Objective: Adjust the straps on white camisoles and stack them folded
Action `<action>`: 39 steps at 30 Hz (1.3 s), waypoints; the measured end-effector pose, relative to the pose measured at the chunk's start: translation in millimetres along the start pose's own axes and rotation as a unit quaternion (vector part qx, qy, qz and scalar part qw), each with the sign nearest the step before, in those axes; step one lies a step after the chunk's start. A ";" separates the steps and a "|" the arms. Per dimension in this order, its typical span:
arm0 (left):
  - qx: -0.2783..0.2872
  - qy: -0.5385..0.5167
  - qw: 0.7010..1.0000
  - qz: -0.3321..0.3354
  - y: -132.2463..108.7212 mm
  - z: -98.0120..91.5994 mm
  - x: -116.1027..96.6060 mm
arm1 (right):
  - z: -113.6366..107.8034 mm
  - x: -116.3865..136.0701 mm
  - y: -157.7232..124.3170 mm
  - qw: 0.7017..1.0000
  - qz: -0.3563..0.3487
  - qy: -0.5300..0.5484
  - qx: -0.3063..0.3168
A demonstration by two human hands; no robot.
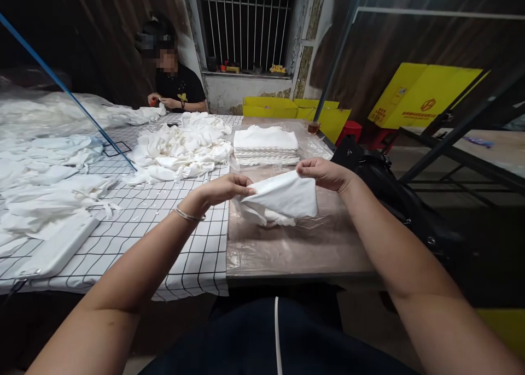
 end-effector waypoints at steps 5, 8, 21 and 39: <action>-0.034 -0.057 0.998 0.008 -11.9 -18.5 -18.6 | -25.7 12.6 -15.8 0.999 0.016 0.038 -0.036; -0.041 -0.061 0.997 0.003 -12.0 -25.2 -22.5 | -32.9 9.4 -21.3 0.998 0.013 0.042 -0.042; -0.172 0.426 0.885 0.078 -24.5 41.0 76.5 | -34.9 -125.4 -58.9 0.905 0.080 -0.328 -0.258; -0.093 0.644 0.753 0.102 1.0 88.5 82.5 | -5.0 -153.6 -92.5 0.829 0.074 -0.362 -0.420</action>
Point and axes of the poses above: each hand's wrist, its own y-axis towards the middle knuckle, its own z-axis out of the palm, x = y × z, the point moved 4 cm from there along y, towards the middle knuckle, and after that the axes turned 1 degree about -y, right-handed, at the moved point
